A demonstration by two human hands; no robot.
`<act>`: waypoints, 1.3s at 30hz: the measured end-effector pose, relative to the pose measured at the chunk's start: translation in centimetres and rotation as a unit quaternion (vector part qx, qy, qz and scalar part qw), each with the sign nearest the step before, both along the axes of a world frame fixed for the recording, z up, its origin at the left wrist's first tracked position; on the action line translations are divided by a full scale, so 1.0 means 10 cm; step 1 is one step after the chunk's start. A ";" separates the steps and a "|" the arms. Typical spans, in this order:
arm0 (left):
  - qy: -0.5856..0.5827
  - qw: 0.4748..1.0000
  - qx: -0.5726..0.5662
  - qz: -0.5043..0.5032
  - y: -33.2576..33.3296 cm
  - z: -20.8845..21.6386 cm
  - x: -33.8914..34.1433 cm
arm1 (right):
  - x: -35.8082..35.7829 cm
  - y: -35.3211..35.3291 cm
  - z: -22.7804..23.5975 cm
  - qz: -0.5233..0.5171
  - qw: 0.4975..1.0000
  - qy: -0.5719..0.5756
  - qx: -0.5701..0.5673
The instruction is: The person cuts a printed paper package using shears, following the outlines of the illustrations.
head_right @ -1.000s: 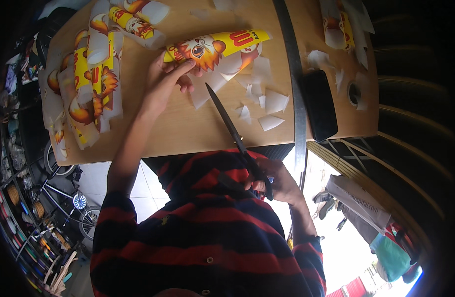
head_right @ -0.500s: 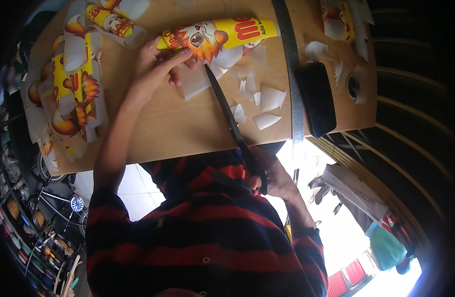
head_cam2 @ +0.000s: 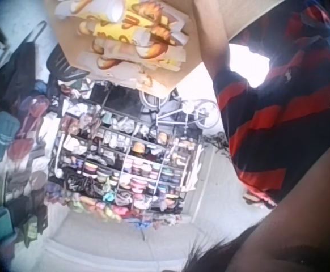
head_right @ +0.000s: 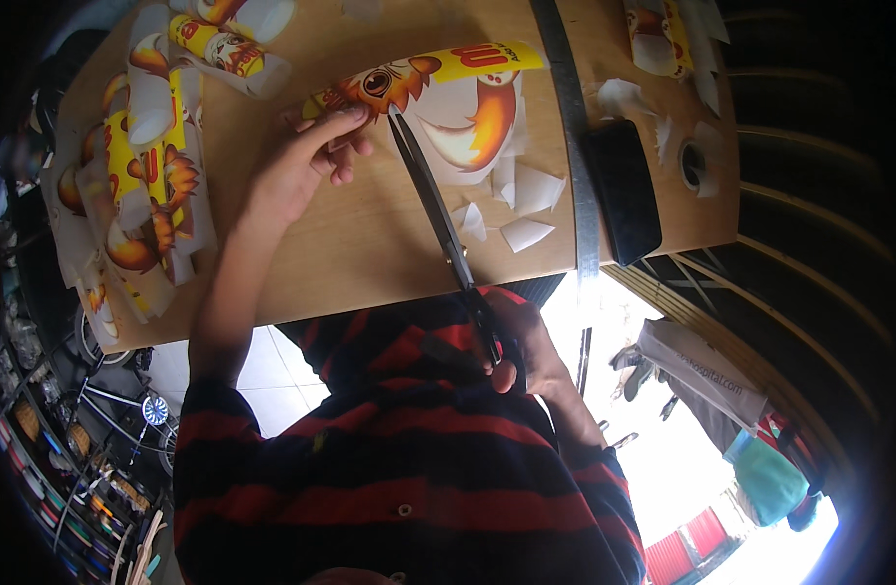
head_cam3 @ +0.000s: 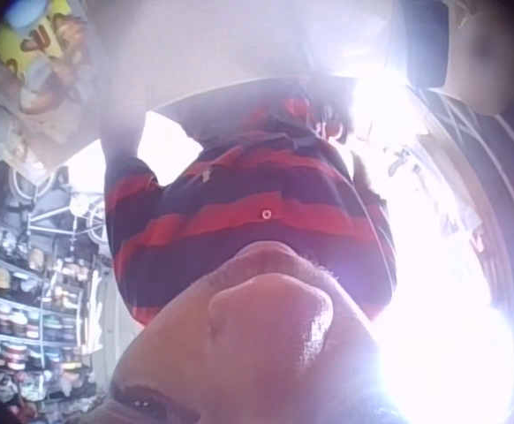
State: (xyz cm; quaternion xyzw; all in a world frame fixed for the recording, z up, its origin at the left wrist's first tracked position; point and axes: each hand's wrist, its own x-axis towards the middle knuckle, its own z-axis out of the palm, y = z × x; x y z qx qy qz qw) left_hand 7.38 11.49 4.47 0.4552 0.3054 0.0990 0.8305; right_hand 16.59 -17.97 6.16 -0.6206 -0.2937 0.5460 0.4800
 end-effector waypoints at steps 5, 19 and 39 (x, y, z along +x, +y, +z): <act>-0.066 0.988 0.071 0.120 -0.31 0.20 0.00 | -0.02 -0.08 0.02 0.005 1.000 -0.023 0.005; -0.145 0.927 0.224 0.262 -0.71 0.53 -0.11 | -0.09 -0.44 0.06 0.010 0.987 -0.001 0.158; -0.152 0.954 0.136 0.220 -0.96 0.66 -0.19 | -0.01 -0.47 0.13 0.059 0.984 -0.001 0.166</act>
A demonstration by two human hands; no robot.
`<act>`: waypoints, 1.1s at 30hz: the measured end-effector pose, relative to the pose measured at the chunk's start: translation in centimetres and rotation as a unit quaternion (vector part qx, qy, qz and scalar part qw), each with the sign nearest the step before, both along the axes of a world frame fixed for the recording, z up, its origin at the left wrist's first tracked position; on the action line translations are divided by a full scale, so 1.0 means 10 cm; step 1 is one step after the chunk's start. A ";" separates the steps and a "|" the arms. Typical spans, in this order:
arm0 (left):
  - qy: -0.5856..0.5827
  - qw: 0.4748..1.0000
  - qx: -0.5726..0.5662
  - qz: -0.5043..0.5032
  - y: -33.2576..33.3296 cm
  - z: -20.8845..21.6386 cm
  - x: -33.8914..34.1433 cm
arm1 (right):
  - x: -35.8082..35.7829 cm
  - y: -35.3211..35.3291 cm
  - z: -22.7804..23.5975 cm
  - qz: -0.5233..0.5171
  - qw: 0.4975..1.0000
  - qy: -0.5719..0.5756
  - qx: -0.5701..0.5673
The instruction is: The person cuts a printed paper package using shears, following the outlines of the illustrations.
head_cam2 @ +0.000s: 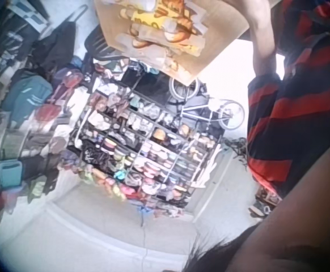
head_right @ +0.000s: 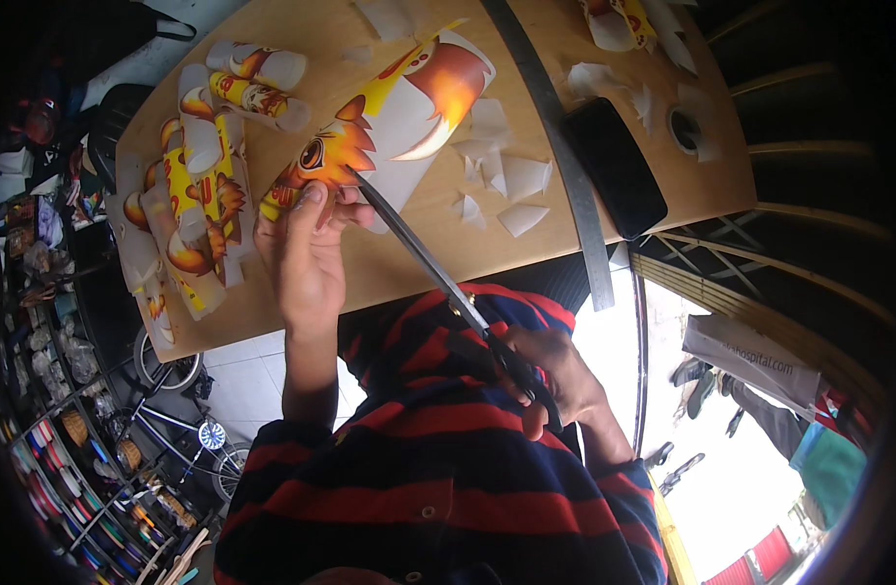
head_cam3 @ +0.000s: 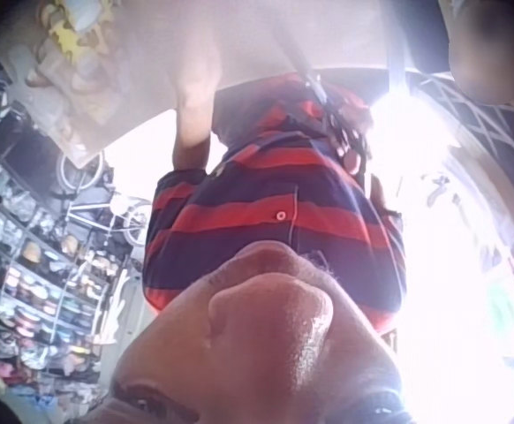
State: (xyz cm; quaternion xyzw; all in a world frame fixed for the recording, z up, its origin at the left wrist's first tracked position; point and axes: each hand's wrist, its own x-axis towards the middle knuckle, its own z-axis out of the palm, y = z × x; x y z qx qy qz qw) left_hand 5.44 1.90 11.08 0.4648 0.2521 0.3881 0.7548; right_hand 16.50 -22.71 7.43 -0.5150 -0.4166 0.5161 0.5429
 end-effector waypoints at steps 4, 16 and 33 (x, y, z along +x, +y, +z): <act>0.002 1.000 0.001 -0.024 -0.06 0.01 0.00 | 0.00 0.01 -0.02 -0.018 1.000 0.011 -0.010; -0.023 0.993 -0.103 -0.046 -0.13 0.06 -0.06 | 0.05 0.09 -0.07 -0.024 0.998 -0.020 0.059; -0.019 0.988 -0.100 -0.116 -0.24 -0.01 -0.11 | 0.02 0.10 -0.14 -0.061 0.994 -0.029 0.089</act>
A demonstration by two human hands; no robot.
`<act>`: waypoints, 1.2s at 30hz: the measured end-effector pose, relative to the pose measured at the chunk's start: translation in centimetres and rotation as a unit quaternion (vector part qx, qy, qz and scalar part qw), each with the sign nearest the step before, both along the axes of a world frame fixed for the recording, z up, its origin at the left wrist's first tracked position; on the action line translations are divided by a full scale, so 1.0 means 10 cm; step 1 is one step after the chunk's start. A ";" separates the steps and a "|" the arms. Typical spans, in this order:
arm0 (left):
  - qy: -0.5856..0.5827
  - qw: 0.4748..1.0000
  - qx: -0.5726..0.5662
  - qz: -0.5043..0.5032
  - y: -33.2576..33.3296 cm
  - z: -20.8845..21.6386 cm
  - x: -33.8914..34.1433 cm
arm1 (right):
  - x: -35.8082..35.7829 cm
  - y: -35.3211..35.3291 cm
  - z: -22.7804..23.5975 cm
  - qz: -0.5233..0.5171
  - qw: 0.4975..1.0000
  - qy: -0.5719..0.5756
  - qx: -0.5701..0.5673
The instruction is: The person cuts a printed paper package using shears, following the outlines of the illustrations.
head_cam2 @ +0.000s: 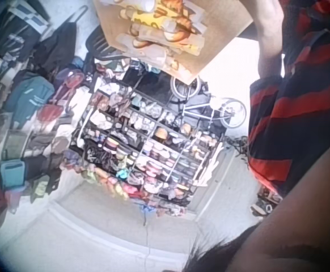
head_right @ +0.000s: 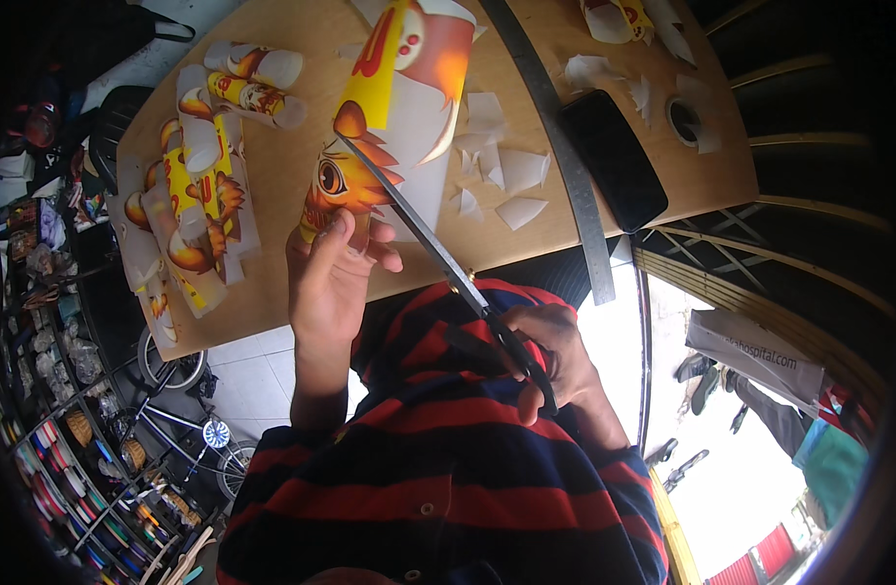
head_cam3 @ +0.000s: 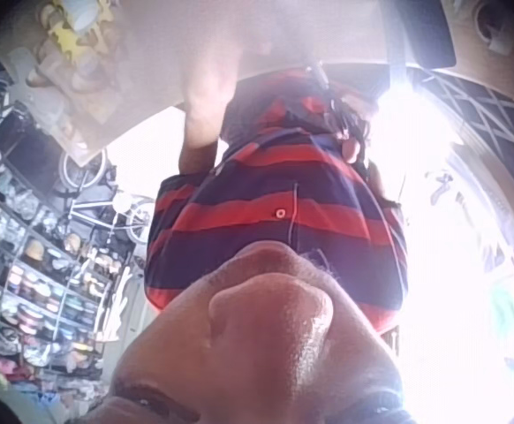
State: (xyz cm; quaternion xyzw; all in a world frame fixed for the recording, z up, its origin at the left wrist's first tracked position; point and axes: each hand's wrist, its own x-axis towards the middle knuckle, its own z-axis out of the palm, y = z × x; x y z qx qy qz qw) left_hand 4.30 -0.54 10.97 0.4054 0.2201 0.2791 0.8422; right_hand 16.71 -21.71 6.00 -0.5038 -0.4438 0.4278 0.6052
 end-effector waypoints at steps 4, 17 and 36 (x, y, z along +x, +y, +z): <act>-0.012 0.998 -0.050 -0.033 -0.10 0.01 -0.04 | -0.06 0.07 0.00 -0.023 0.999 -0.017 0.037; 0.122 0.873 0.456 0.121 0.76 0.66 -0.47 | -0.02 0.18 0.06 -0.037 0.994 -0.044 0.098; 0.084 0.895 0.401 -0.177 1.31 1.04 0.45 | 0.03 0.11 -0.01 -0.035 0.989 0.000 0.142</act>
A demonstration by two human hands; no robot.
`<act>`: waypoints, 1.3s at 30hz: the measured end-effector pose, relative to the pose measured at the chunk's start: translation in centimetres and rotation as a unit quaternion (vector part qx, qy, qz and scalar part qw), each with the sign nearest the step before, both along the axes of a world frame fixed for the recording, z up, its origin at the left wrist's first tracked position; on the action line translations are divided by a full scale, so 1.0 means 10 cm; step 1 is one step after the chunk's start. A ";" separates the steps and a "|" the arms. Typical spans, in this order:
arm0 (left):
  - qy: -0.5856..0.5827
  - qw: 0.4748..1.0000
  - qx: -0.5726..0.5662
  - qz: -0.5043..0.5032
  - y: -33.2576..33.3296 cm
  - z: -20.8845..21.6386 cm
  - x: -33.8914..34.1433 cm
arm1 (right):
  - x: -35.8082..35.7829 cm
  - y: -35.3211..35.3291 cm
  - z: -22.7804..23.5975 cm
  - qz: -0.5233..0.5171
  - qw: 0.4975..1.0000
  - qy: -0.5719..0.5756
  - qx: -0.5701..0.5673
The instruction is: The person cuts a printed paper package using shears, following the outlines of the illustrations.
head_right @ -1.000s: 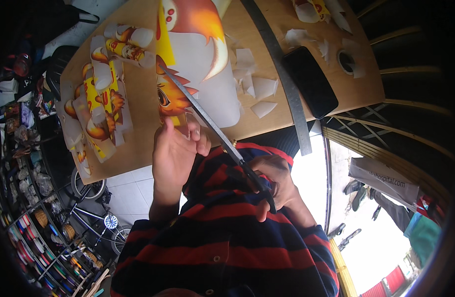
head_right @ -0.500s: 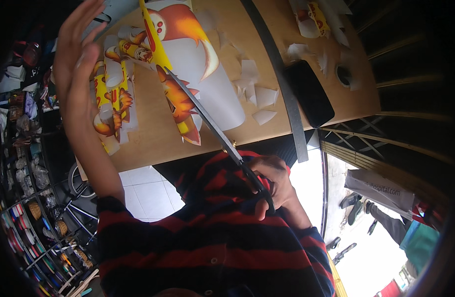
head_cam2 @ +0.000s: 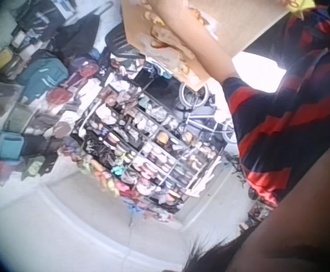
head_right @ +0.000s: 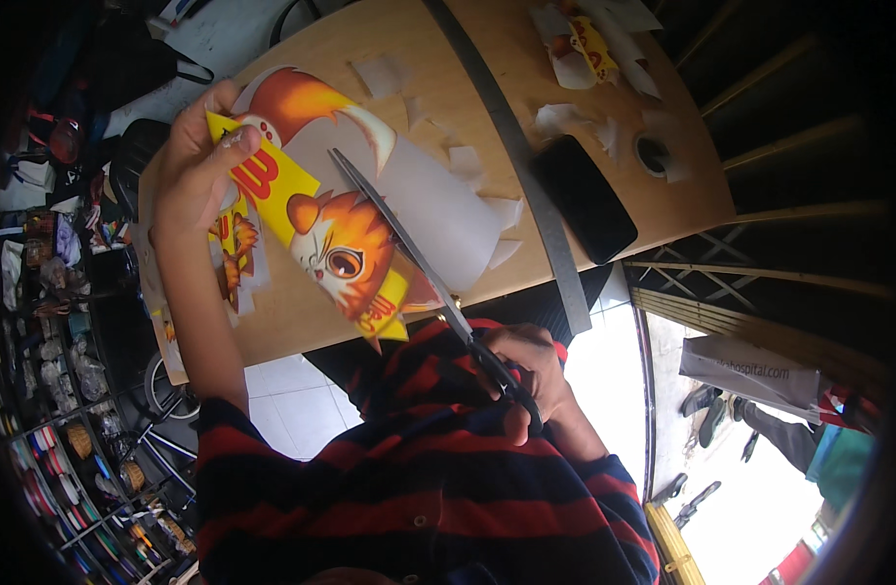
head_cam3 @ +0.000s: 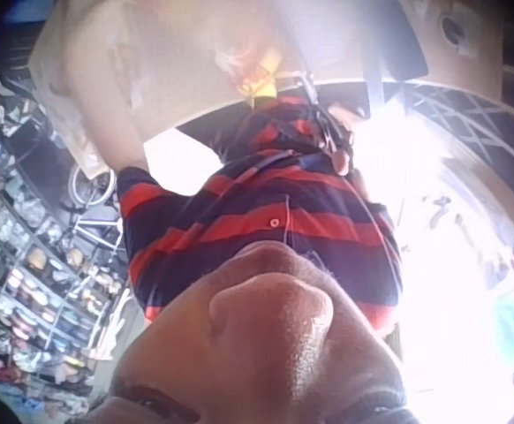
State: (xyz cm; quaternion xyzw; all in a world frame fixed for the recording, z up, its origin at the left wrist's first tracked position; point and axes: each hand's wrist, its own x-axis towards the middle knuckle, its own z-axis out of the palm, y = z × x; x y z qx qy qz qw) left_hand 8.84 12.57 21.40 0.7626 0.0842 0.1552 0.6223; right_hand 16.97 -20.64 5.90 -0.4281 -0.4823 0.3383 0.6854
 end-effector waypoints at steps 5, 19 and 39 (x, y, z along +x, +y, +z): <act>0.009 0.989 -0.136 0.052 -0.20 -0.13 -0.08 | -0.02 0.06 0.05 -0.013 0.999 0.012 0.033; -0.051 0.963 -0.202 0.172 -0.55 -0.39 -0.25 | 0.00 0.03 0.04 0.015 1.000 -0.007 0.025; -0.026 0.995 -0.022 0.091 -0.28 -0.26 -0.51 | 0.26 -0.17 0.16 0.078 0.995 -0.037 -0.040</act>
